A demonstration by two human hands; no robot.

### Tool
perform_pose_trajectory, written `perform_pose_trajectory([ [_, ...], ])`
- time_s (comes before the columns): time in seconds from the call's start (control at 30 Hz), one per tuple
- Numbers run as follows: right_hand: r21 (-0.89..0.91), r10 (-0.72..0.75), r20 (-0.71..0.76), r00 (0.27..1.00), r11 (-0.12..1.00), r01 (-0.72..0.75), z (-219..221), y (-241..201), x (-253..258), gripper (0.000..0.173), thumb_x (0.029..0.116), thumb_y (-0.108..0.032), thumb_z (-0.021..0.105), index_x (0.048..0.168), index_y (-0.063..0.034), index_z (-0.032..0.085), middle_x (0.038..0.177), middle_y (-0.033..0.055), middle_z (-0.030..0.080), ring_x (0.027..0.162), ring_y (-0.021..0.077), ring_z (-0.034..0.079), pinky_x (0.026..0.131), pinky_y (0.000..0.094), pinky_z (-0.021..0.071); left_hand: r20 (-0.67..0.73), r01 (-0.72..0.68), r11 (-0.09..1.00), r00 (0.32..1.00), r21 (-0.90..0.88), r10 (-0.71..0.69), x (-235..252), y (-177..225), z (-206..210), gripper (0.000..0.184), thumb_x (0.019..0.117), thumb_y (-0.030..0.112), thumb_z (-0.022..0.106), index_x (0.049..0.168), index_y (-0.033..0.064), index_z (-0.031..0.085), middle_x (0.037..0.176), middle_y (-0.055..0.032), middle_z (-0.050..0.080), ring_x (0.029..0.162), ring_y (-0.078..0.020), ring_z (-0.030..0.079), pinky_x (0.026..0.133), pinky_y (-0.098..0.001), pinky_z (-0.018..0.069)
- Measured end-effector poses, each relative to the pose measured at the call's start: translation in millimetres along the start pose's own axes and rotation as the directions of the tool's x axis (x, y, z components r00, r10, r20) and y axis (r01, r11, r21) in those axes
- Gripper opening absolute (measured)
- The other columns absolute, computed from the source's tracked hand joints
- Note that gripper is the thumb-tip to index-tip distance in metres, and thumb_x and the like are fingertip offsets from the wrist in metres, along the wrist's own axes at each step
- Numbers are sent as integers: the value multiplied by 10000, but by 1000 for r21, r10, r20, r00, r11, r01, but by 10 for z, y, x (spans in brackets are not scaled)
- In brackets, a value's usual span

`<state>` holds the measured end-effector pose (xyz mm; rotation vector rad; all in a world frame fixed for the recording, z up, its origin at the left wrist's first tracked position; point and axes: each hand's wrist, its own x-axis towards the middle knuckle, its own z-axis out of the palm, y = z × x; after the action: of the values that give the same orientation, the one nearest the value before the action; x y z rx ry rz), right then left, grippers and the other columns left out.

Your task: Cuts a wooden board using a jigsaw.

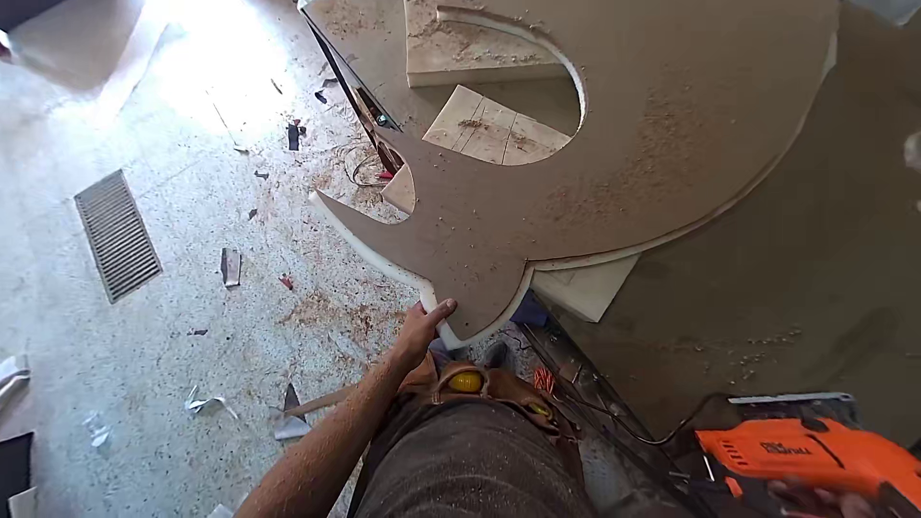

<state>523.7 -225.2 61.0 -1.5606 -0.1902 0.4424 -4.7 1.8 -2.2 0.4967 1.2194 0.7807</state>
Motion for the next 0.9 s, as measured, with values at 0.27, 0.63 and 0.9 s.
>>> perform_pose_trajectory([
  [0.27,-236,271,84,959,940,-245,489,-540,570,328,1079,-322,390,972,-117,623,761,46,683,572,172,634,516,356,566,43,25,998,999,61,-28,59,96,-64,489,958,405,732,1284,53,636,1103,-164,754,981,-330,751,873,-519,633],
  [0.63,-619,318,632,707,757,212,1674,-1633,469,202,1071,-228,468,1128,-71,583,778,4,683,550,135,604,515,332,558,-201,-84,975,979,-206,42,-108,-326,332,554,921,353,785,1359,77,586,1159,-158,733,1039,-312,731,917,-517,615],
  [0.9,-559,534,815,225,625,544,3045,-1618,-116,355,944,-378,711,1153,-94,673,853,113,730,576,225,650,498,394,567,-267,-162,948,960,-274,87,-73,-512,446,530,870,288,841,1283,38,619,1113,-176,739,1002,-311,740,900,-498,625],
])
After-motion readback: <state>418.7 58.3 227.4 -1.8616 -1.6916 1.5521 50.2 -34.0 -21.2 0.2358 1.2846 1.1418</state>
